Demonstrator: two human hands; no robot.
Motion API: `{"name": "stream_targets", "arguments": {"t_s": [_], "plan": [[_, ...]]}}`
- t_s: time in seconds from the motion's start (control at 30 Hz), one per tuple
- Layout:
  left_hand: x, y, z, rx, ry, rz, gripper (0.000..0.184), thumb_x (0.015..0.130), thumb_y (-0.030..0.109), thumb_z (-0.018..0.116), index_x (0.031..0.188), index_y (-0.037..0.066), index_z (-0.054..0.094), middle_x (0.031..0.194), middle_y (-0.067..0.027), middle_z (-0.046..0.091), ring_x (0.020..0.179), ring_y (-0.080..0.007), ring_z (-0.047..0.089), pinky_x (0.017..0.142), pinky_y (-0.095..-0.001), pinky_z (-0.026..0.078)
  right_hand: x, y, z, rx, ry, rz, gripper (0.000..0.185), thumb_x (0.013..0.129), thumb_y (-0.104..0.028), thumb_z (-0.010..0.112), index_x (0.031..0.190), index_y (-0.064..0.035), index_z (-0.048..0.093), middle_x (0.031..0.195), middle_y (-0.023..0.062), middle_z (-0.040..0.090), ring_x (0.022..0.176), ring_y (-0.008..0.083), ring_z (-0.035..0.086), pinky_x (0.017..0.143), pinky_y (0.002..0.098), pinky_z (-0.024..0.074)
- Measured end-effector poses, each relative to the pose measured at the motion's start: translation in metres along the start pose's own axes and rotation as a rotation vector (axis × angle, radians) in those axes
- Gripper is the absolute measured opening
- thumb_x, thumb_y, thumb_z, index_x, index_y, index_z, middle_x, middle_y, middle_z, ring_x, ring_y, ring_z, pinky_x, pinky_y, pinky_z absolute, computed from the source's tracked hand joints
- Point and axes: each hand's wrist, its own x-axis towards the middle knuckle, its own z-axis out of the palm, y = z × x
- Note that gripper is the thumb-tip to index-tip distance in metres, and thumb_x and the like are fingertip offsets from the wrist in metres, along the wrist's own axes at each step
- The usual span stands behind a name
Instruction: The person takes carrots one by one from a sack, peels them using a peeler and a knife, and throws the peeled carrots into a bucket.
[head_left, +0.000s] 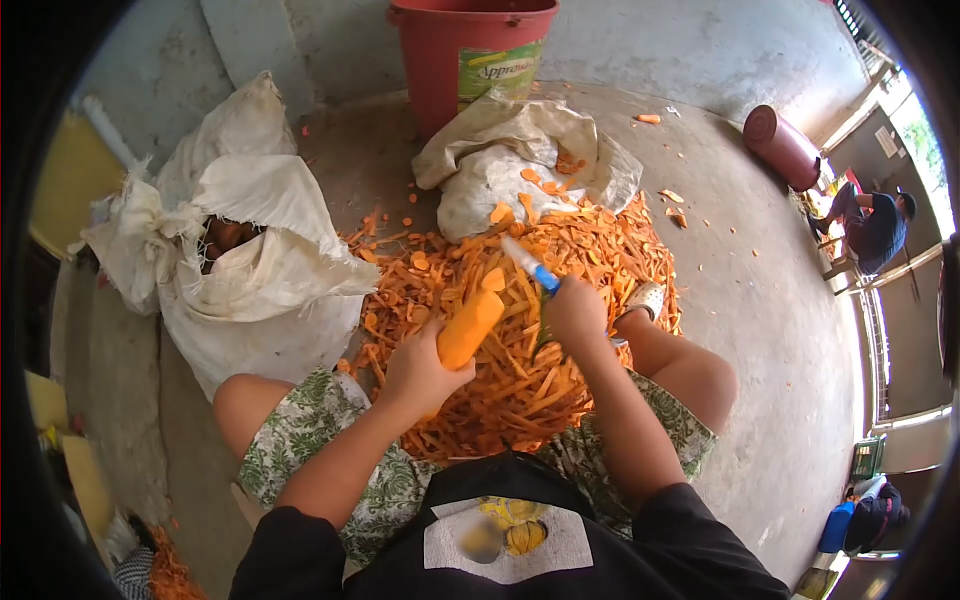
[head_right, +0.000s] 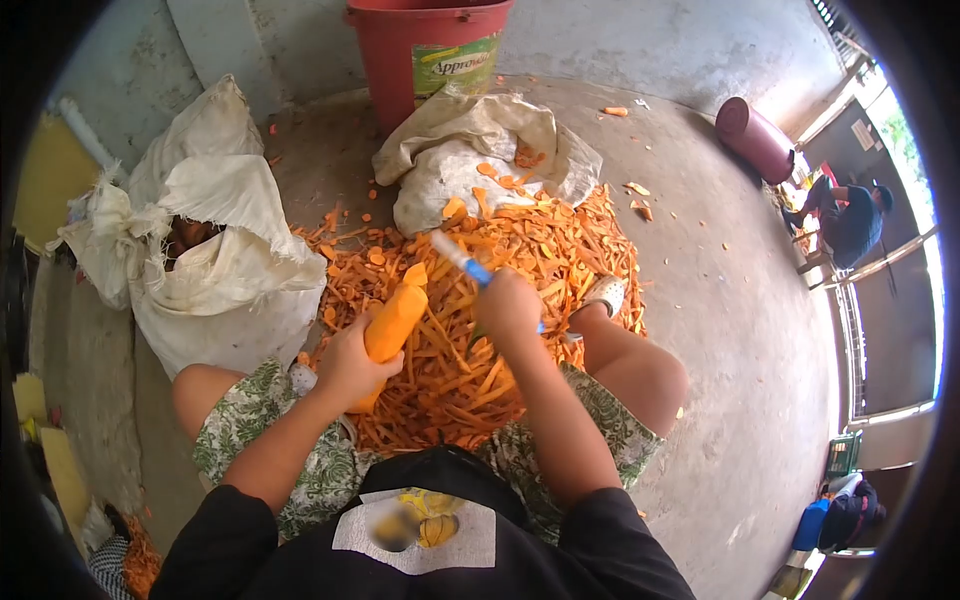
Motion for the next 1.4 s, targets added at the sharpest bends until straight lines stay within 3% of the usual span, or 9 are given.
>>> {"name": "stream_targets", "arguments": {"t_s": [0.27, 0.33, 0.4, 0.5, 0.63, 0.87, 1.03, 1.17, 1.4], "plan": [[0.005, -0.015, -0.003, -0.556, -0.031, 0.136, 0.035, 0.066, 0.014, 0.068, 0.095, 0.004, 0.05, 0.085, -0.0083, 0.058, 0.08, -0.0198, 0.058, 0.072, -0.033, 0.046, 0.015, 0.018, 0.045, 0.203, -0.445, 0.114, 0.031, 0.081, -0.028, 0.051, 0.086, 0.0019, 0.06, 0.073, 0.0139, 0.061, 0.062, 0.0241, 0.059, 0.057, 0.0359, 0.0489], [0.009, -0.016, -0.005, -0.695, -0.049, 0.183, 0.034, 0.067, 0.01, 0.066, 0.096, 0.005, 0.049, 0.088, -0.0071, 0.057, 0.084, -0.0182, 0.057, 0.075, -0.0327, 0.045, 0.005, 0.012, 0.077, 0.177, -0.561, -0.084, 0.036, 0.086, -0.029, 0.043, 0.089, 0.003, 0.059, 0.072, 0.0201, 0.059, 0.058, 0.0274, 0.057, 0.059, 0.0367, 0.0481], [0.014, -0.012, -0.006, -1.198, 0.026, 0.181, 0.035, 0.069, 0.008, 0.062, 0.1, 0.007, 0.046, 0.094, -0.0083, 0.055, 0.092, -0.0198, 0.054, 0.08, -0.0344, 0.043, -0.007, -0.006, 0.093, 0.079, -0.776, -0.119, 0.034, 0.083, -0.027, 0.05, 0.096, 0.004, 0.055, 0.078, 0.0115, 0.061, 0.061, 0.0221, 0.059, 0.056, 0.0323, 0.0489], [0.011, -0.005, -0.013, -1.469, 0.004, 0.138, 0.038, 0.071, 0.009, 0.062, 0.103, 0.008, 0.042, 0.1, -0.0104, 0.052, 0.1, -0.0222, 0.05, 0.086, -0.0382, 0.041, -0.032, -0.018, 0.152, 1.073, -0.252, -0.917, 0.034, 0.082, -0.026, 0.055, 0.099, 0.0032, 0.052, 0.081, 0.0099, 0.06, 0.061, 0.0202, 0.06, 0.057, 0.0312, 0.0499], [0.012, -0.008, -0.009, -1.619, -0.055, 0.147, 0.042, 0.075, 0.027, 0.064, 0.106, 0.008, 0.043, 0.107, -0.0113, 0.05, 0.106, -0.0234, 0.046, 0.09, -0.0402, 0.039, -0.042, -0.042, 0.108, 1.557, -0.774, -0.389, 0.034, 0.081, -0.025, 0.056, 0.1, 0.0029, 0.052, 0.081, 0.0093, 0.06, 0.061, 0.0198, 0.06, 0.058, 0.0311, 0.0501], [0.015, -0.007, -0.05, -1.767, -0.248, 0.147, 0.062, 0.081, 0.057, 0.041, 0.114, 0.004, 0.042, 0.122, -0.0137, 0.043, 0.117, -0.0244, 0.038, 0.095, -0.0393, 0.033, -0.001, -0.004, 0.057, 1.869, -0.656, 0.077, 0.033, 0.081, -0.024, 0.057, 0.1, 0.0023, 0.052, 0.081, 0.0084, 0.06, 0.061, 0.0191, 0.06, 0.059, 0.031, 0.0504], [0.021, -0.037, -0.048, -1.293, -0.485, -0.302, 0.048, 0.085, 0.035, 0.049, 0.114, -0.004, 0.047, 0.102, -0.014, 0.057, 0.089, -0.0192, 0.059, 0.068, -0.03, 0.051, 0.011, 0.027, 0.025, 1.835, -0.57, 0.142, 0.033, 0.081, -0.023, 0.058, 0.101, 0.002, 0.052, 0.081, 0.0078, 0.06, 0.061, 0.0186, 0.06, 0.059, 0.031, 0.0507], [0.027, -0.04, -0.033, -0.722, -0.92, -0.258, 0.052, 0.072, 0.019, 0.066, 0.114, -0.003, 0.045, 0.102, -0.0128, 0.057, 0.087, -0.0196, 0.059, 0.075, -0.0287, 0.047, 0.004, 0.023, -0.005, 1.428, -0.532, 0.08, 0.027, 0.083, -0.022, 0.054, 0.097, 0.0009, 0.054, 0.073, 0.0058, 0.058, 0.059, 0.0135, 0.057, 0.056, 0.0289, 0.0485], [0.016, -0.021, 0.018, -0.699, -0.632, 0.012, 0.063, 0.064, 0.02, 0.075, 0.115, 0.003, 0.044, 0.103, -0.0094, 0.056, 0.097, -0.0194, 0.054, 0.084, -0.032, 0.042, -0.031, -0.016, -0.043, 0.59, -0.303, -0.24, 0.025, 0.083, -0.027, 0.054, 0.082, -0.002, 0.057, 0.055, 0.0055, 0.048, 0.05, 0.013, 0.048, 0.05, 0.0306, 0.0387]]}}
